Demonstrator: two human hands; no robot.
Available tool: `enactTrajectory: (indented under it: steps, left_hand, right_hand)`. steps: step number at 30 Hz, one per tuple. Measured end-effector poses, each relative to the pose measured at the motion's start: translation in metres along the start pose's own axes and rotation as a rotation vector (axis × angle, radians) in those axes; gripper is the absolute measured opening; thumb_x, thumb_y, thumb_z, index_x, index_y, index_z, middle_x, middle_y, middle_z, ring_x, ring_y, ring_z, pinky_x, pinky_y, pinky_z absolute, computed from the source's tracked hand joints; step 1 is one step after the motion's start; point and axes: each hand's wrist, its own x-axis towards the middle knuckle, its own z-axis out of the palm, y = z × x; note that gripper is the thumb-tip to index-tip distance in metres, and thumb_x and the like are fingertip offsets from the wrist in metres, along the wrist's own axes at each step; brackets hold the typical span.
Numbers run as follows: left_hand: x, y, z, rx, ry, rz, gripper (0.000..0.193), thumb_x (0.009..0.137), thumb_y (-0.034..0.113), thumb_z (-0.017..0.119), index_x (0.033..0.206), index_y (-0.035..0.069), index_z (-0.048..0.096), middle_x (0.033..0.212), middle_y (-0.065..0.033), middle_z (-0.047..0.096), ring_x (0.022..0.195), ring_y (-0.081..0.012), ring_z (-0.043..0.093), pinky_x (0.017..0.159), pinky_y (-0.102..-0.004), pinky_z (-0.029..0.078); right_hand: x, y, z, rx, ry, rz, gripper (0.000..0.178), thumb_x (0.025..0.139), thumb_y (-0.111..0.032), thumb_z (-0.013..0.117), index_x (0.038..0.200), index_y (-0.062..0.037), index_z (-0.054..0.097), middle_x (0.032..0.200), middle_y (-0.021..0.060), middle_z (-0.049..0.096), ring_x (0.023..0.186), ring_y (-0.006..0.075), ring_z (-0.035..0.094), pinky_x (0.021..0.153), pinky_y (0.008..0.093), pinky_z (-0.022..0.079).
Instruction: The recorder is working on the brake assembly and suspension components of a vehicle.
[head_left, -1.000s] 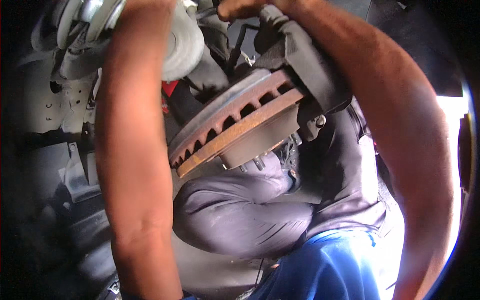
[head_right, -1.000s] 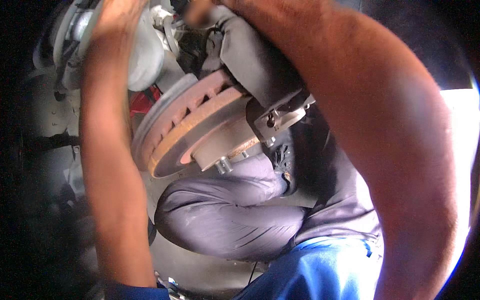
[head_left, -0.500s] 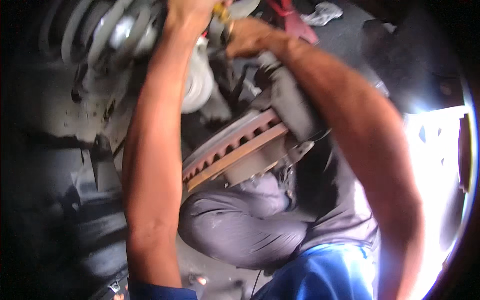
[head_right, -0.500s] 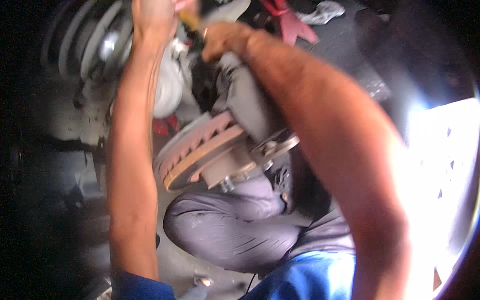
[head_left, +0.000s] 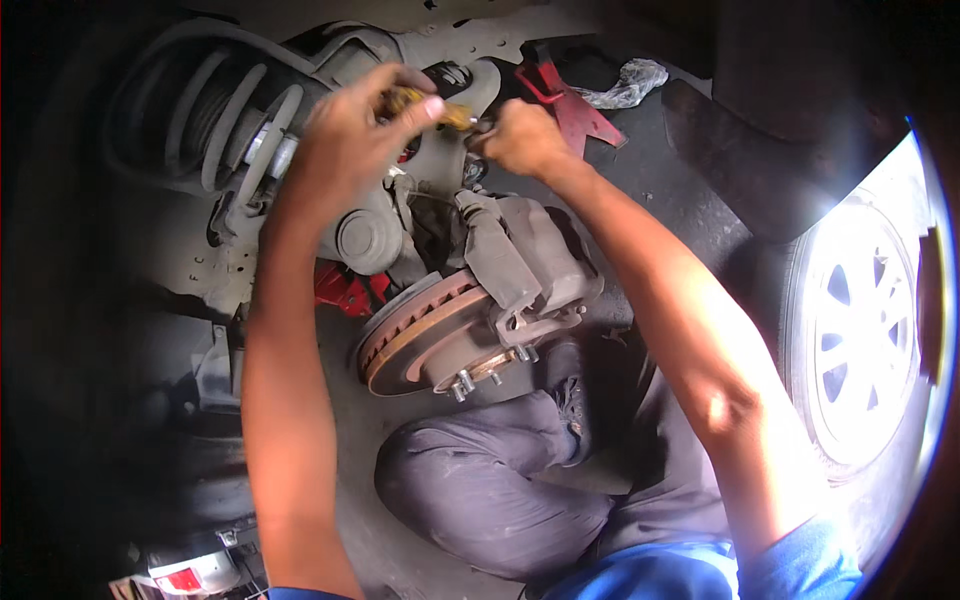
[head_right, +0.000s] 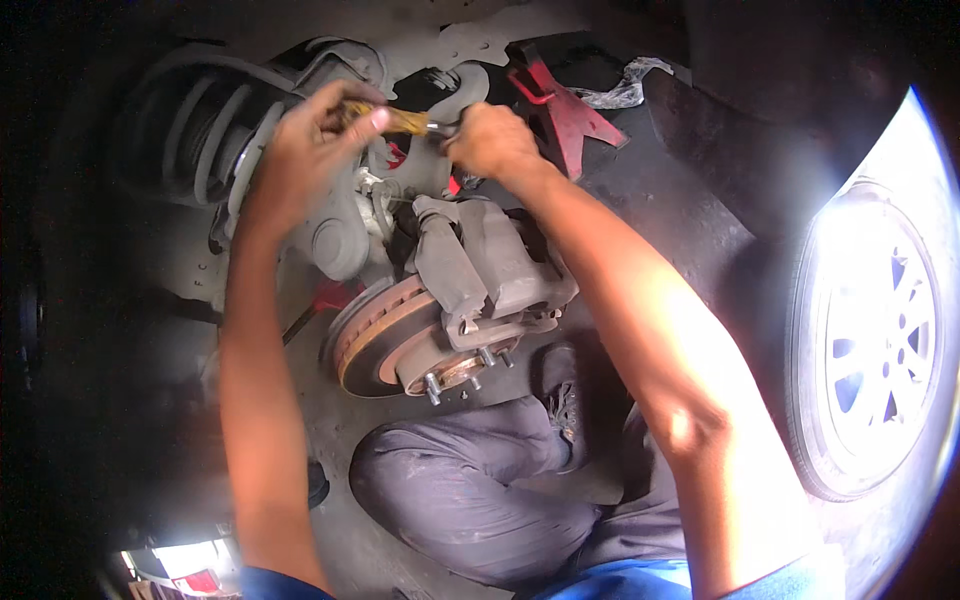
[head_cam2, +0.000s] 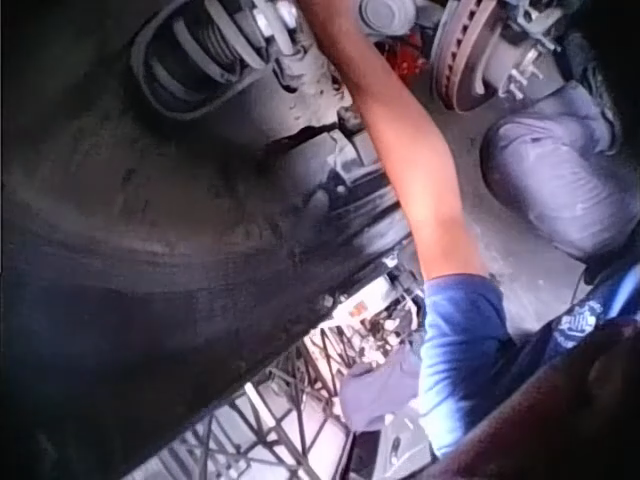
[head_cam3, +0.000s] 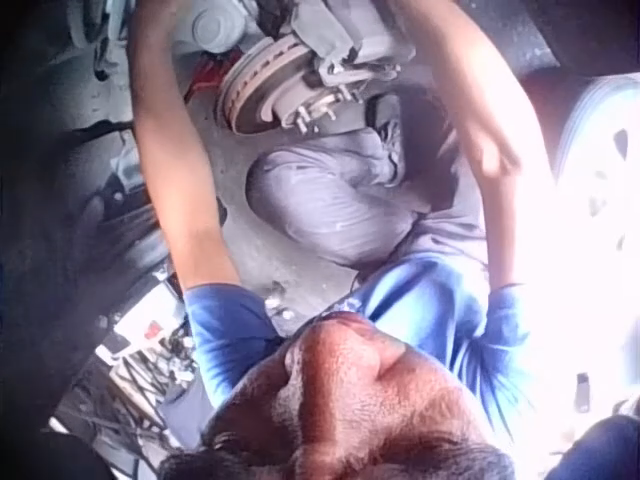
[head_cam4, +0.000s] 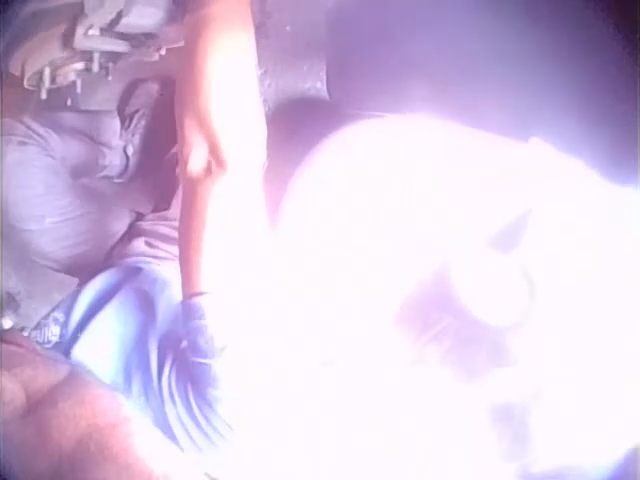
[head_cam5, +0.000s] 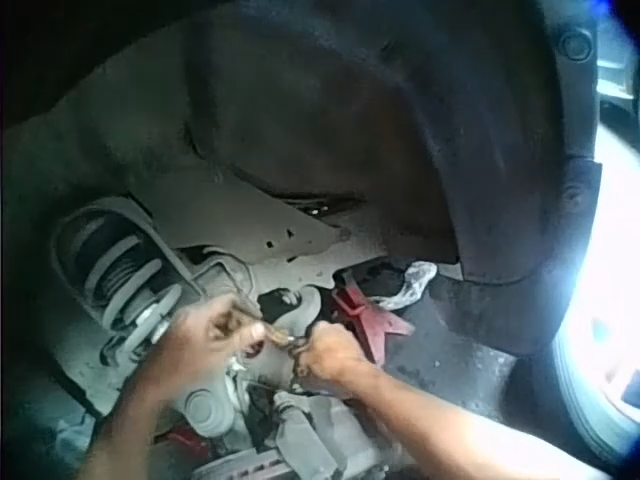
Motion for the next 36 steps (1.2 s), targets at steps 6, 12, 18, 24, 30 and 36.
enactTrajectory:
  steps: [6,12,18,24,30,36]
  left_hand:
    - [-0.084,0.031,-0.008,0.114,0.373,-0.087,0.044,0.101,0.04,0.065,0.112,-0.002,0.069,0.092,-0.0174,0.072,0.086,-0.0259,0.07,0.08,-0.0403,0.054]
    - [-0.164,0.019,0.021,0.067,0.323,-0.413,0.05,0.106,0.043,0.056,0.113,-0.005,0.067,0.096,-0.0225,0.072,0.088,-0.029,0.069,0.083,-0.041,0.052]
    - [-0.197,-0.004,0.062,-0.1,0.292,-0.572,0.072,0.109,0.059,0.035,0.107,-0.006,0.066,0.083,-0.0222,0.066,0.08,-0.0286,0.06,0.08,-0.0424,0.049]
    - [-0.189,0.001,0.068,-0.193,0.313,-0.576,0.071,0.108,0.059,0.036,0.107,-0.004,0.068,0.094,-0.0201,0.07,0.091,-0.0251,0.064,0.086,-0.0399,0.049]
    - [-0.202,-0.016,0.064,-0.65,0.552,-0.466,0.067,0.11,0.055,0.035,0.11,-0.003,0.067,0.104,-0.0149,0.071,0.101,-0.0256,0.067,0.094,-0.0368,0.049]
    - [-0.27,-0.053,0.064,-0.902,1.052,-0.711,0.061,0.108,0.053,0.045,0.11,-0.003,0.069,0.107,-0.0129,0.073,0.099,-0.021,0.069,0.086,-0.0328,0.054]
  right_hand:
    - [-0.04,0.105,-0.016,0.192,0.445,-0.136,0.049,0.081,-0.014,0.075,0.126,-0.0017,0.062,0.111,0.026,0.071,0.111,0.0452,0.066,0.094,0.0521,0.053]
    - [-0.092,0.212,0.012,0.2,0.32,-0.06,0.047,0.08,-0.02,0.077,0.12,0.0002,0.063,0.115,0.0242,0.069,0.112,0.0449,0.064,0.093,0.0502,0.053]
    - [-0.154,0.27,0.046,-0.094,-0.026,-0.041,0.027,0.084,-0.004,0.067,0.11,-0.0112,0.067,0.114,0.0227,0.062,0.102,0.0453,0.067,0.088,0.0529,0.056]
    - [-0.158,0.272,0.065,-0.373,-0.271,-0.154,0.035,0.085,-0.004,0.063,0.12,-0.0085,0.064,0.125,0.0283,0.057,0.104,0.0476,0.068,0.086,0.0533,0.058]
    - [-0.163,0.288,0.084,-0.6,-0.419,-0.284,0.036,0.085,-0.004,0.061,0.121,-0.0068,0.066,0.128,0.0262,0.058,0.116,0.0414,0.064,0.095,0.0478,0.056]
    - [-0.166,0.306,0.09,-0.673,-0.513,-0.272,0.024,0.079,-0.007,0.063,0.099,0.001,0.074,0.114,0.026,0.064,0.115,0.0404,0.064,0.096,0.047,0.055]
